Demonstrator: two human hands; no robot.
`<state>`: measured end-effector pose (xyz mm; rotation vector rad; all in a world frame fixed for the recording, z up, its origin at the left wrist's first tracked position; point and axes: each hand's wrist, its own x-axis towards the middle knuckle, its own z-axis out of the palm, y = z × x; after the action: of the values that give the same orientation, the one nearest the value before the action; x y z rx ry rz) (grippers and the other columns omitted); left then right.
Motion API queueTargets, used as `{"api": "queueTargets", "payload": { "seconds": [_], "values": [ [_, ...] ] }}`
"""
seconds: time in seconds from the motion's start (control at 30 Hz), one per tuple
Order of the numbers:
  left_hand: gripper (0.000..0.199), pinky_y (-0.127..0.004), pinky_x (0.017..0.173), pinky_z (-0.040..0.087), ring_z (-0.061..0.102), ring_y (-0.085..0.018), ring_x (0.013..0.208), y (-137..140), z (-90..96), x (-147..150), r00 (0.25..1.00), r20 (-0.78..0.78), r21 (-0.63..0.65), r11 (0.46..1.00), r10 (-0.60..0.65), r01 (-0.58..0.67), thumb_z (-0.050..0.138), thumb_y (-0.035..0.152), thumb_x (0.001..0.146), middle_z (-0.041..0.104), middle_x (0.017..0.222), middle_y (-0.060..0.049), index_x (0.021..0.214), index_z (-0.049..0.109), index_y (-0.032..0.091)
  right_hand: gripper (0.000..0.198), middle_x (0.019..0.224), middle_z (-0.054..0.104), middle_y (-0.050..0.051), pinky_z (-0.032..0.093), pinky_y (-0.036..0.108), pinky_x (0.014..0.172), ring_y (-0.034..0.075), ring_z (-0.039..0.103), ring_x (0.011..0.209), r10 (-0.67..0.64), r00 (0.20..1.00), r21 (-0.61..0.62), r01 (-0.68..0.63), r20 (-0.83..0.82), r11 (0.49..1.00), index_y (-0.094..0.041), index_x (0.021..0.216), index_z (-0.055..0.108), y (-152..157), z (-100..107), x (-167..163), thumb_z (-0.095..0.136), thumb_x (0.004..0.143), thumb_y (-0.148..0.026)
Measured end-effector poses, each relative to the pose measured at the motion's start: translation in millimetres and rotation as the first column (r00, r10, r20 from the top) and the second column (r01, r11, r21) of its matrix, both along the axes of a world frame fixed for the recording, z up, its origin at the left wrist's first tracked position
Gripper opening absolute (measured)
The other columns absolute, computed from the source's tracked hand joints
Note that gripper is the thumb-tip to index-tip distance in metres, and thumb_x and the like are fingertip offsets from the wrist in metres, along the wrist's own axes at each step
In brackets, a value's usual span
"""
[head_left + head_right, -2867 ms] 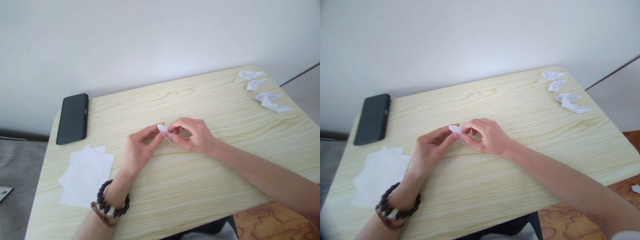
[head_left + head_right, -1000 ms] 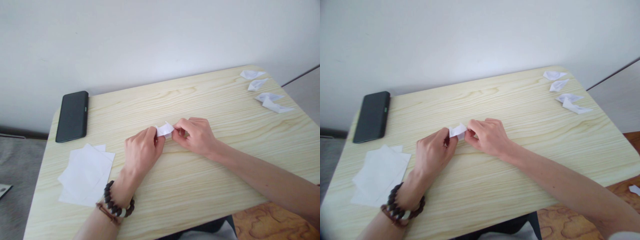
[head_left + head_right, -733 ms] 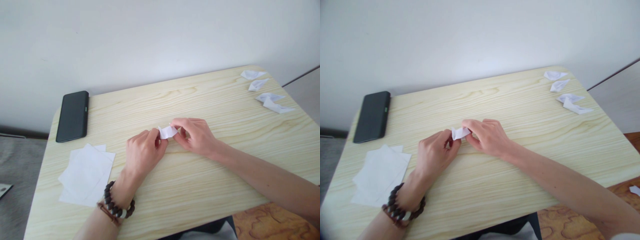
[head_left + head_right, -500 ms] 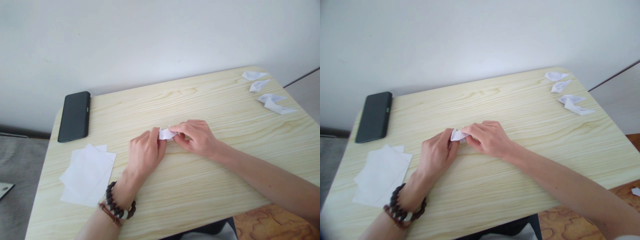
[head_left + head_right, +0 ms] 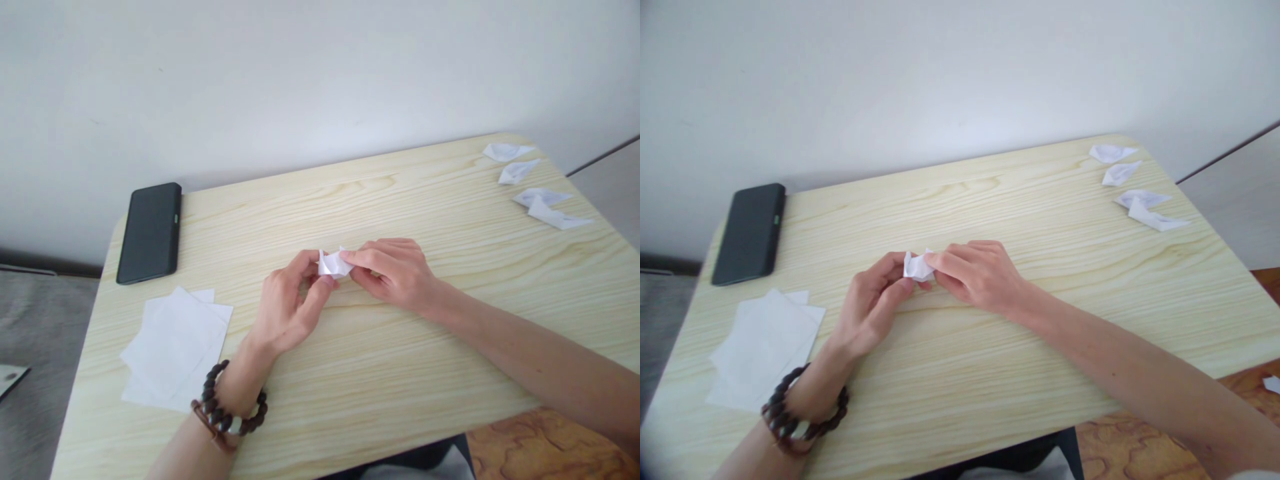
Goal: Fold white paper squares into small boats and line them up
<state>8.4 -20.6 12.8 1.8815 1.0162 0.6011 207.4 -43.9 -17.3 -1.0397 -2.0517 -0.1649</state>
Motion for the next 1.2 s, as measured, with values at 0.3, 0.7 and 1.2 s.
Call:
{"api": "queueTargets", "payload": {
  "seconds": [0.3,0.7,1.2],
  "values": [
    [0.029,-0.024,0.068,0.045,0.063,-0.015,0.076,1,2.2,4,0.986,0.143,-0.236,0.971,0.085,-0.05,0.06,0.041,0.086,0.071,0.085,-0.003,0.101,0.062,0.016,0.009,0.074,0.07,-0.001,0.041,0.023,0.057,0.01,0.061,0.062,0.025,0.993,0.038,-0.03,0.116,0.999,-0.019,0.097,0.064,0,7,1,0.06,0.089,-0.02],
    [0.027,-0.024,0.06,0.044,0.06,-0.014,0.067,8,-10.4,0,0.983,0.126,-0.226,0.969,0.136,-0.105,0.067,0.042,0.081,0.071,0.081,-0.003,0.095,0.066,0.019,0.027,0.094,0.067,0.002,0.047,0.021,0.059,0.008,0.061,0.064,0.055,0.962,-0.39,-0.16,-0.268,0.907,-0.018,0.11,0.055,-2,10,0,0.059,0.085,-0.028],
    [0.023,-0.02,0.052,0.04,0.056,-0.011,0.069,8,-5.9,2,0.971,0.166,-0.054,0.985,0.171,-0.164,0.068,0.039,0.082,0.069,0.089,-0.003,0.095,0.071,0.02,0.008,0.076,0.063,0.001,0.045,0.021,0.06,0.009,0.058,0.062,0.043,0.967,-0.379,-0.139,-0.251,0.915,-0.016,0.091,0.06,1,12,3,0.057,0.088,-0.023]
  ]
}}
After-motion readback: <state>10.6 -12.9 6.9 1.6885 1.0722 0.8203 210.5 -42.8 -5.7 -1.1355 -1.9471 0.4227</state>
